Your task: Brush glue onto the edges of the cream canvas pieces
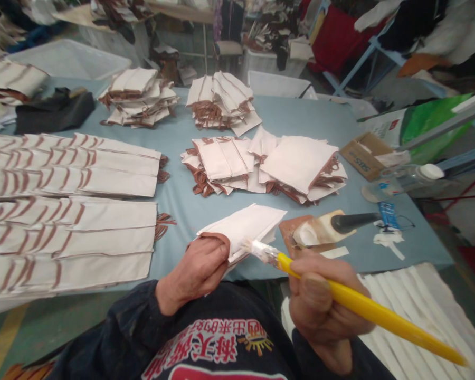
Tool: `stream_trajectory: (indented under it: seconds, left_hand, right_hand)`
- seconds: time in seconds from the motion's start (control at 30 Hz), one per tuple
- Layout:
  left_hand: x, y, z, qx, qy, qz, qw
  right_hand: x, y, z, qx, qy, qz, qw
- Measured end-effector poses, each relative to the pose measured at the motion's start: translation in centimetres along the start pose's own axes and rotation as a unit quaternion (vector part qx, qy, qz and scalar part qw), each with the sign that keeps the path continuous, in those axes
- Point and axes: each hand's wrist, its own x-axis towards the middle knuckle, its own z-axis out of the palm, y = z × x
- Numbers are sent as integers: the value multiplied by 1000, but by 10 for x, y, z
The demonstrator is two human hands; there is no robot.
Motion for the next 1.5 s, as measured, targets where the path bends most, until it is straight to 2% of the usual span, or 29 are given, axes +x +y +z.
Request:
stream_trajectory:
  seconds: [0.1,0.17,0.27,0.33,0.5,0.57,0.63,0.73,0.8,0.87,0.93,1.0,1.1,1.2,1.27,1.33,1.43,1.5]
  left_hand:
    - [1,0,0,-21,5,-5,1000]
    - [0,-1,0,-28,2,-7,1000]
    - [-2,-3,1,-21,-5,-13,1000]
    - [-3,-4,1,-13,-11,-23,1000]
    - [-5,-8,3,-1,-27,-36,999]
    - [-7,-10,3,2,-25,-31,999]
    - [-10,-13,4,7,-24,-30,999]
    - [-11,-15,4,6,-21,-35,999]
    - [-8,-15,3,-13,-23,-32,999]
    - [-5,-14,2,-42,-31,-28,998]
    - [-3,-12,1,-76,-39,-23,996]
    - [-1,-9,2,-104,-43,-20,993]
    - [-3,-5,8,-133,-54,-23,989]
    - [-5,-4,15,-145,-70,-30,986]
    - [-7,-4,17,-149,-72,-30,986]
    - [-8,-3,16,-172,-72,-47,981]
    - [-9,-1,5,-258,-79,-123,955]
    - [-8,0,-4,-284,-86,-174,939]
  right_hand:
    - [2,-3,6,41,-31,-45,998]
    - [2,-4,8,55,-47,-49,996]
    - [4,3,9,20,-7,-13,1000]
    - [8,5,12,-12,-2,-10,1000]
    - [14,-9,27,40,-61,-49,996]
    - [10,-14,29,61,-53,-19,997]
    - [7,-12,28,84,-21,43,995]
    - [9,7,25,135,68,145,978]
    - [17,28,25,163,99,181,965]
    - [27,53,31,169,54,194,965]
    - [39,77,42,175,-27,195,965]
    - [48,95,57,161,-119,161,966]
    - [52,109,83,162,-218,91,958]
    - [45,113,105,185,-255,100,944]
    - [36,115,113,175,-228,114,951]
    - [28,119,116,150,-175,120,966]
    - [24,124,108,108,-95,118,983]
    - [26,123,99,87,-63,104,989]
